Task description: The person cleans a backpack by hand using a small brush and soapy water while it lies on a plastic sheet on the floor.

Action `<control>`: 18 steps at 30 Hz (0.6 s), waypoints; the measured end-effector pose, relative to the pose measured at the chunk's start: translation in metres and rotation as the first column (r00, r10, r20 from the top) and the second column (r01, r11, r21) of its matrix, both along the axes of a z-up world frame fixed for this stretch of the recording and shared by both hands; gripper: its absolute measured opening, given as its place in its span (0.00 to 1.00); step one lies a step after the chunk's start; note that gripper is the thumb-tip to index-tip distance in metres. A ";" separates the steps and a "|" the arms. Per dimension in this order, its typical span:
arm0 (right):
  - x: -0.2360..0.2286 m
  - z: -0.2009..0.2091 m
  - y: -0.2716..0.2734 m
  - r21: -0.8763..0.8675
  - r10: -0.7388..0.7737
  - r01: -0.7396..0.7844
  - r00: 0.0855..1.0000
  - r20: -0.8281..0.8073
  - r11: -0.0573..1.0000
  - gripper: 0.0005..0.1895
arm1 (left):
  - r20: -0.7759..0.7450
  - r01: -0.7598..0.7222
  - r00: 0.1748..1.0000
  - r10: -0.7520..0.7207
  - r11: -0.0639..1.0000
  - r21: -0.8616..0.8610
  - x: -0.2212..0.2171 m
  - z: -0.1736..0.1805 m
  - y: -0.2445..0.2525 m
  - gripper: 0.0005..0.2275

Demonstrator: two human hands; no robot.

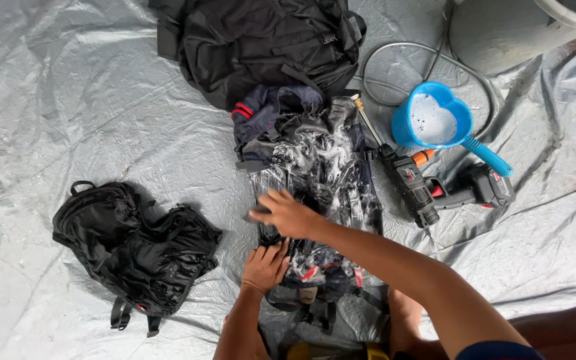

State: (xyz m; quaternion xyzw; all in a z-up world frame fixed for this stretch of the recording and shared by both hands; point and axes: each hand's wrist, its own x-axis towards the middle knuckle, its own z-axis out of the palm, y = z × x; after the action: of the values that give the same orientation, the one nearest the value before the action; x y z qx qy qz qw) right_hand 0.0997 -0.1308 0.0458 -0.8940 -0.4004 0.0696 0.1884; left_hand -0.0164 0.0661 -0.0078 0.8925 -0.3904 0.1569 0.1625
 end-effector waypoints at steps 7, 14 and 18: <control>-0.003 -0.003 -0.020 0.029 0.037 -0.048 0.951 0.308 0.998 0.21 | 0.016 -0.038 0.999 0.039 0.998 -0.048 0.002 -0.005 -0.005 0.19; 0.045 0.020 -0.010 0.195 -0.342 0.293 0.888 0.308 0.936 0.15 | 0.000 0.013 1.000 -0.013 0.999 -0.053 0.022 0.000 -0.008 0.20; 0.011 0.017 -0.014 0.150 -0.275 0.246 0.934 0.228 0.958 0.14 | 0.045 0.157 0.987 -0.157 0.988 0.002 0.052 0.016 -0.004 0.17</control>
State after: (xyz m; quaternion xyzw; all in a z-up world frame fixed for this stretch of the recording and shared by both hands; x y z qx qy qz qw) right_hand 0.1103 -0.1446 0.0627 -0.9281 -0.3019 -0.0916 0.1978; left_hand 0.0354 0.0623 0.0084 0.8551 -0.4630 0.1639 0.1660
